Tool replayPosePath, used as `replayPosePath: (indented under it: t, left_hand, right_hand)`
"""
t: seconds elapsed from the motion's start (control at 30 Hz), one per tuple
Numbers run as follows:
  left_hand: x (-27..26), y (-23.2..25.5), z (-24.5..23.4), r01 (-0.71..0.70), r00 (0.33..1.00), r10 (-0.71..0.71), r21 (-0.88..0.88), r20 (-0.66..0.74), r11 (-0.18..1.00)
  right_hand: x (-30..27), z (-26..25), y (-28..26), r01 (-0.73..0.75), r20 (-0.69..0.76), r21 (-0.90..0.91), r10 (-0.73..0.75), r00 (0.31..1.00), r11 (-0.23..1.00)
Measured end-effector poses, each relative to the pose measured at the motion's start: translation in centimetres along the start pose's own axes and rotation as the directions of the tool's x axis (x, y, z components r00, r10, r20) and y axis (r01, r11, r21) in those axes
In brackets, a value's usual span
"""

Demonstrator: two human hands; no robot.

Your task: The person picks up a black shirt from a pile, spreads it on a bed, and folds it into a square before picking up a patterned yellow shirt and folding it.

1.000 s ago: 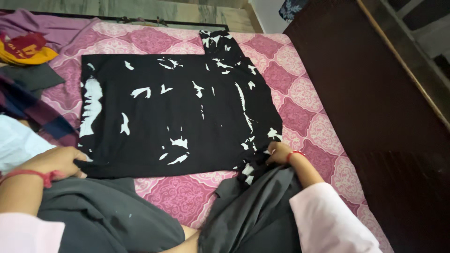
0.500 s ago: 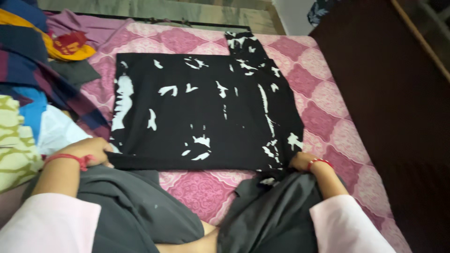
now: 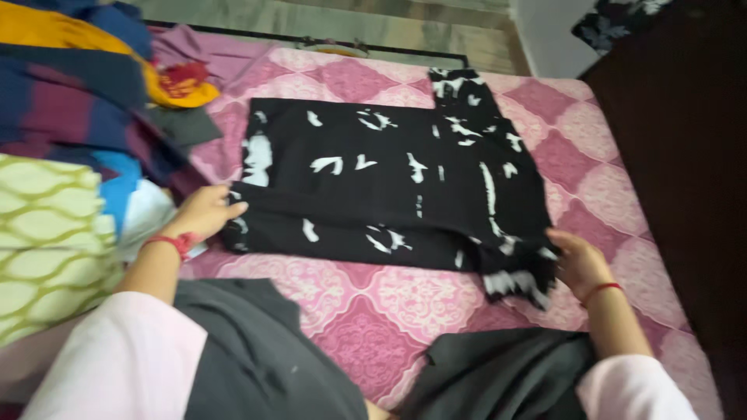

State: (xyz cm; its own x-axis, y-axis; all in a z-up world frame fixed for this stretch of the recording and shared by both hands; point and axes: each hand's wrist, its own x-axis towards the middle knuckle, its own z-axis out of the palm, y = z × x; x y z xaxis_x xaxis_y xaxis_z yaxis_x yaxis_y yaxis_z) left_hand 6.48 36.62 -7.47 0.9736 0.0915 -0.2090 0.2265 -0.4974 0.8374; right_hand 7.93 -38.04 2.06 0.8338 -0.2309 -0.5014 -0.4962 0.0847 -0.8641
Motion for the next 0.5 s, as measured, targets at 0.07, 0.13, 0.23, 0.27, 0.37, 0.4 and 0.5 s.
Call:
replayPosePath:
  t: [0.07, 0.13, 0.23, 0.27, 0.37, 0.4, 0.5]
  left_hand:
    - [1.3, -1.3, 0.7, -0.022, 0.999, 0.023, 0.040, -0.043, 0.999]
    - [2.0, -3.0, 1.2, -0.063, 0.991, 0.080, 0.159, -0.105, 0.985]
    - [2.4, -4.6, 1.0, 0.088, 0.996, -0.090, 0.152, 0.005, 0.984]
    - [2.1, -4.6, 0.6, 0.142, 0.988, -0.149, 0.160, 0.030, 0.977]
    - [1.8, -4.1, 0.2, 0.257, 0.944, -0.292, 0.213, 0.156, 0.943]
    - [1.8, -3.8, -0.4, 0.277, 0.930, -0.326, 0.254, 0.172, 0.926]
    - [1.1, -3.4, -0.2, 0.385, 0.905, -0.418, 0.278, 0.072, 0.880]
  right_hand:
    - [0.4, 1.3, 0.0, 0.097, 0.003, -0.007, -0.097, 0.995, 0.995]
    - [0.8, 1.1, 0.8, 0.188, 0.004, -0.018, -0.187, 0.982, 0.982]
    - [3.2, -1.9, 3.5, 0.195, -0.179, -0.250, -0.243, 0.953, 0.948]
    - [3.9, -3.4, 4.0, 0.229, -0.198, -0.270, -0.287, 0.937, 0.935]
    - [5.0, -5.0, 3.9, 0.176, -0.302, -0.297, -0.267, 0.915, 0.938]
    - [5.2, -5.5, 4.0, 0.134, -0.342, -0.293, -0.235, 0.910, 0.947]
    - [5.4, -5.1, 5.6, -0.048, -0.308, -0.497, -0.124, 0.943, 0.867]
